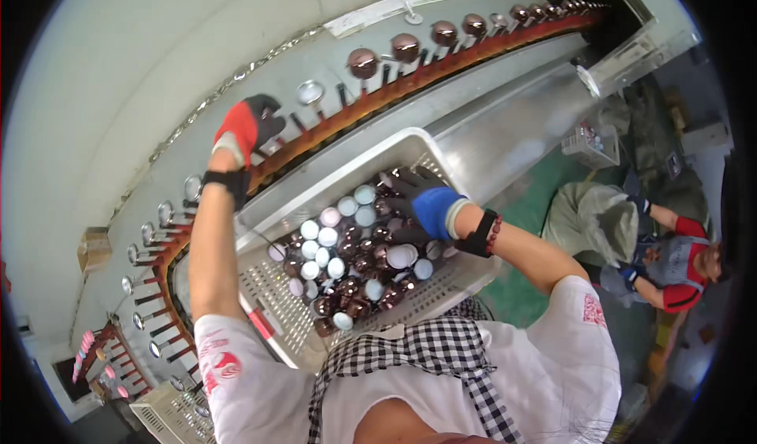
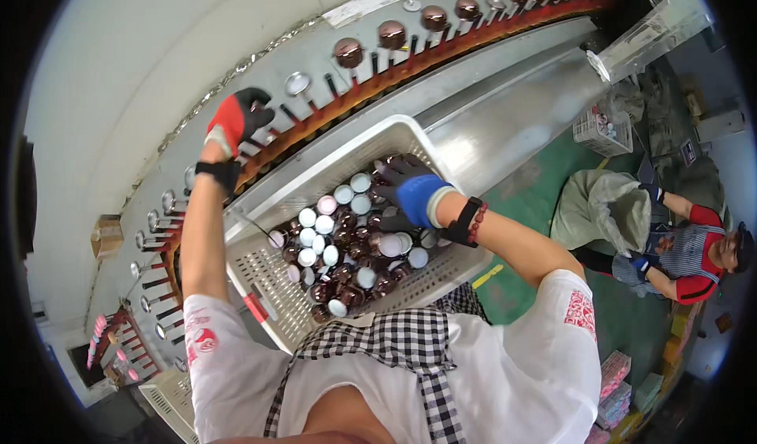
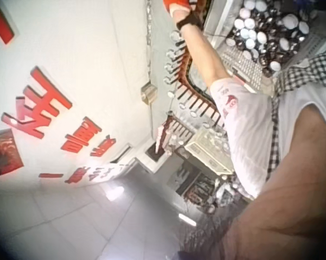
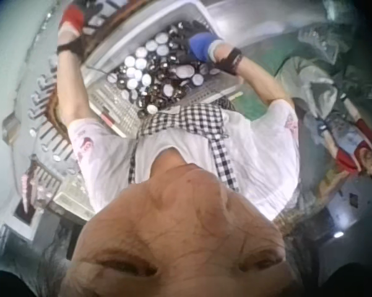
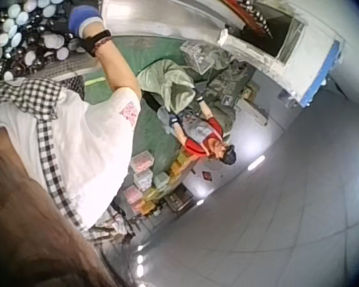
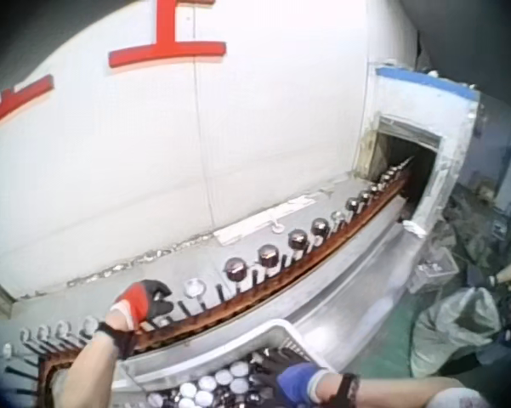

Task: Unloading small round plastic components from a rotating industrial machine and placing them into a plastic basket.

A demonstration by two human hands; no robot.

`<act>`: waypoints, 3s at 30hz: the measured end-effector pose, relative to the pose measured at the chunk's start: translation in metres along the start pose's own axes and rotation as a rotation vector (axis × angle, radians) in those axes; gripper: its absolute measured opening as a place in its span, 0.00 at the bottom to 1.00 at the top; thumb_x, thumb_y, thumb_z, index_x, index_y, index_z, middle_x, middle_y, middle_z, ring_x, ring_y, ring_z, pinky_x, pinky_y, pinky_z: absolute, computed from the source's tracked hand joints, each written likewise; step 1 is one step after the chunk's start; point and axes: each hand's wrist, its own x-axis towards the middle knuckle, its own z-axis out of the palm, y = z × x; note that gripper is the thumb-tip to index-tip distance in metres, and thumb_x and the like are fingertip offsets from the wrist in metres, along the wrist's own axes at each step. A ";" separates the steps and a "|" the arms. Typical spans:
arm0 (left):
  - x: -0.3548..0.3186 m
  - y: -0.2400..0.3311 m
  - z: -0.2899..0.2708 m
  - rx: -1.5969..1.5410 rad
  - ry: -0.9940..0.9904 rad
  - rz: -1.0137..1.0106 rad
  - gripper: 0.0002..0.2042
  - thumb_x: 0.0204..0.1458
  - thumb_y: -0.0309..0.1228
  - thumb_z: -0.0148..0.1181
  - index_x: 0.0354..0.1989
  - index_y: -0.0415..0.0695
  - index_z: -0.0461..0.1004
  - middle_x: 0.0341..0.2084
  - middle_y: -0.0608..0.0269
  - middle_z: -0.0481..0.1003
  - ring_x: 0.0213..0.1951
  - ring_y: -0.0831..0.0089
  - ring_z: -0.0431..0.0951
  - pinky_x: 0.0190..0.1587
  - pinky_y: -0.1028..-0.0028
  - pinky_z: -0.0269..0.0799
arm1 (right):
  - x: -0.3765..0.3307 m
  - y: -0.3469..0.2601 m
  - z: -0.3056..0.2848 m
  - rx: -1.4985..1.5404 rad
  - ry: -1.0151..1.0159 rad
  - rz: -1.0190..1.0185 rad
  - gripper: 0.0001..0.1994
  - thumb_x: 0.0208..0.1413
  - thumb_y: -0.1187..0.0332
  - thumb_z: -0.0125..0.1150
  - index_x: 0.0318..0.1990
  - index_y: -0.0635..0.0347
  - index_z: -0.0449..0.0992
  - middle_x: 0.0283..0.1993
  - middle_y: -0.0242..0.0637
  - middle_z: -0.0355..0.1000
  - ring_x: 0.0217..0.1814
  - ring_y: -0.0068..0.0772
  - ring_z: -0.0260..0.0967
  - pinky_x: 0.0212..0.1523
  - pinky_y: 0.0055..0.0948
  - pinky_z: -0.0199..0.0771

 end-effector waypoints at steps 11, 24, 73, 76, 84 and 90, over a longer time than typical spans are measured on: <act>-0.110 -0.021 0.097 0.332 0.548 0.466 0.46 0.45 0.40 0.78 0.74 0.39 0.65 0.74 0.35 0.62 0.74 0.40 0.62 0.79 0.52 0.55 | -0.044 0.030 -0.038 -0.235 -0.022 0.156 0.23 0.53 0.62 0.67 0.59 0.39 0.82 0.63 0.44 0.78 0.61 0.56 0.74 0.67 0.52 0.70; -0.297 -0.083 0.103 0.020 0.495 0.291 0.34 0.51 0.44 0.76 0.64 0.39 0.74 0.60 0.43 0.77 0.62 0.46 0.76 0.65 0.56 0.72 | 0.231 -0.081 -0.076 0.003 0.133 -0.113 0.15 0.64 0.63 0.63 0.54 0.56 0.85 0.54 0.53 0.83 0.54 0.50 0.83 0.54 0.47 0.82; 0.103 0.252 0.037 -0.121 0.112 0.087 0.41 0.60 0.49 0.70 0.76 0.38 0.65 0.51 0.46 0.83 0.52 0.64 0.83 0.58 0.58 0.78 | 0.001 0.075 -0.078 0.485 0.180 0.139 0.17 0.55 0.69 0.64 0.52 0.59 0.84 0.49 0.53 0.82 0.48 0.55 0.82 0.52 0.47 0.83; 0.071 0.295 0.064 0.116 -0.119 -0.041 0.25 0.56 0.41 0.69 0.59 0.39 0.80 0.49 0.43 0.84 0.48 0.47 0.85 0.51 0.55 0.80 | -0.021 0.165 -0.111 0.216 0.440 -0.197 0.31 0.52 0.68 0.70 0.67 0.61 0.76 0.63 0.55 0.77 0.63 0.57 0.77 0.64 0.45 0.77; -0.068 0.249 0.101 0.325 -0.289 0.575 0.39 0.48 0.51 0.81 0.68 0.47 0.75 0.67 0.41 0.73 0.63 0.40 0.76 0.68 0.53 0.71 | 0.030 0.329 -0.182 -0.044 0.434 0.331 0.14 0.57 0.60 0.66 0.47 0.57 0.86 0.40 0.49 0.83 0.42 0.60 0.82 0.47 0.51 0.82; 0.091 0.321 0.058 -0.039 0.254 0.224 0.45 0.54 0.53 0.74 0.77 0.41 0.64 0.74 0.39 0.65 0.73 0.48 0.68 0.72 0.58 0.66 | -0.017 0.175 -0.102 0.153 0.391 0.016 0.24 0.57 0.63 0.66 0.61 0.59 0.79 0.56 0.57 0.79 0.59 0.58 0.78 0.59 0.47 0.78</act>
